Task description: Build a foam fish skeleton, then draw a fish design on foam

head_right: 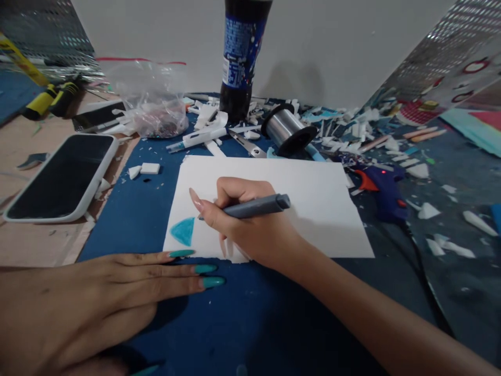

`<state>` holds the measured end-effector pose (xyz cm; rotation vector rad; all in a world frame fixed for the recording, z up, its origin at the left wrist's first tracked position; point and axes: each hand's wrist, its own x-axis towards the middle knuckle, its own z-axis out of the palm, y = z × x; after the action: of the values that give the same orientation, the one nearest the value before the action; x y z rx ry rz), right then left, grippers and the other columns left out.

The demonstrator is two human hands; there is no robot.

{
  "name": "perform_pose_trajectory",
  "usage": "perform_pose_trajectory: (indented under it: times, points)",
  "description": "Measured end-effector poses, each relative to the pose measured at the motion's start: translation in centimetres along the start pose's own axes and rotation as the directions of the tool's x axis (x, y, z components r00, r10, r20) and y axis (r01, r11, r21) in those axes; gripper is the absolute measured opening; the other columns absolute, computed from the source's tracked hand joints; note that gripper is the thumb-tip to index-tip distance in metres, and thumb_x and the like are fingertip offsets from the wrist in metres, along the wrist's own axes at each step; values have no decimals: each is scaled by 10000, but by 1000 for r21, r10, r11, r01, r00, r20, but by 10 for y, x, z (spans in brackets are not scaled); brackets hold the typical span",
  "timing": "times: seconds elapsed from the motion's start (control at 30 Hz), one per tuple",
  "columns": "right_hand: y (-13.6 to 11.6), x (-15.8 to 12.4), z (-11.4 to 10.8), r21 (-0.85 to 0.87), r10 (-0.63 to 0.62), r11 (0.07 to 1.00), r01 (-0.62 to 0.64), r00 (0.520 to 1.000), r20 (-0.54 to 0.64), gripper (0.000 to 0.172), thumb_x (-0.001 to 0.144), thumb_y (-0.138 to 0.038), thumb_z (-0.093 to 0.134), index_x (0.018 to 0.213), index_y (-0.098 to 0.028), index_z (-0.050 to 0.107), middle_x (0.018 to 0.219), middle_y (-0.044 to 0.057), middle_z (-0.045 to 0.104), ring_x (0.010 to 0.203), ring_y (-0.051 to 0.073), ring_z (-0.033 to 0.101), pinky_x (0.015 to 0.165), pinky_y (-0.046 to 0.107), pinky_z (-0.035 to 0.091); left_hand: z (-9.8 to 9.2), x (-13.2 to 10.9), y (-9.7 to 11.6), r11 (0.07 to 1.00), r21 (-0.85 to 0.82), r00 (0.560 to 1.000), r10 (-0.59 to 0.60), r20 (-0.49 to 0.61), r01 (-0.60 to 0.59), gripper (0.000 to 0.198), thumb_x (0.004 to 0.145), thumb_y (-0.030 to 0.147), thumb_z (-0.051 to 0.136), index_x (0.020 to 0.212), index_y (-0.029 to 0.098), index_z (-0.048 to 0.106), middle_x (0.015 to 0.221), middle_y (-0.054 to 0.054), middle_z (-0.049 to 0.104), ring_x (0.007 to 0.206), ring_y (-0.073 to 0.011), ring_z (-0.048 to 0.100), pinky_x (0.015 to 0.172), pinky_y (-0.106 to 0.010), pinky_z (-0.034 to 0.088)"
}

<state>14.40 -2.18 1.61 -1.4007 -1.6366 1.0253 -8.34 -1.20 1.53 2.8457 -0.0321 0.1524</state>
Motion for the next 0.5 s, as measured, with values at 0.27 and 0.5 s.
perform_pose_trajectory:
  times: [0.27,0.5]
  points:
    - [2,1,1,-8,-39,999,39,998,-41,428,811,-246,670,495,-216,384,382,-51,540,272,71,440,305,222,314,7,-5,-15,995,-53,910,-101,-402,87,181,808,303,661,814,212,505,1259,-90,622,1267,-227,513,1079,-365,461]
    - [2,0,1,-31,-54,998,53,998,-30,423,827,-224,663,505,-208,389,396,-63,514,291,55,433,328,209,340,16,-5,-51,922,-154,870,-387,-305,356,466,805,486,647,1002,226,313,1518,-222,280,1439,-333,213,1045,-574,443]
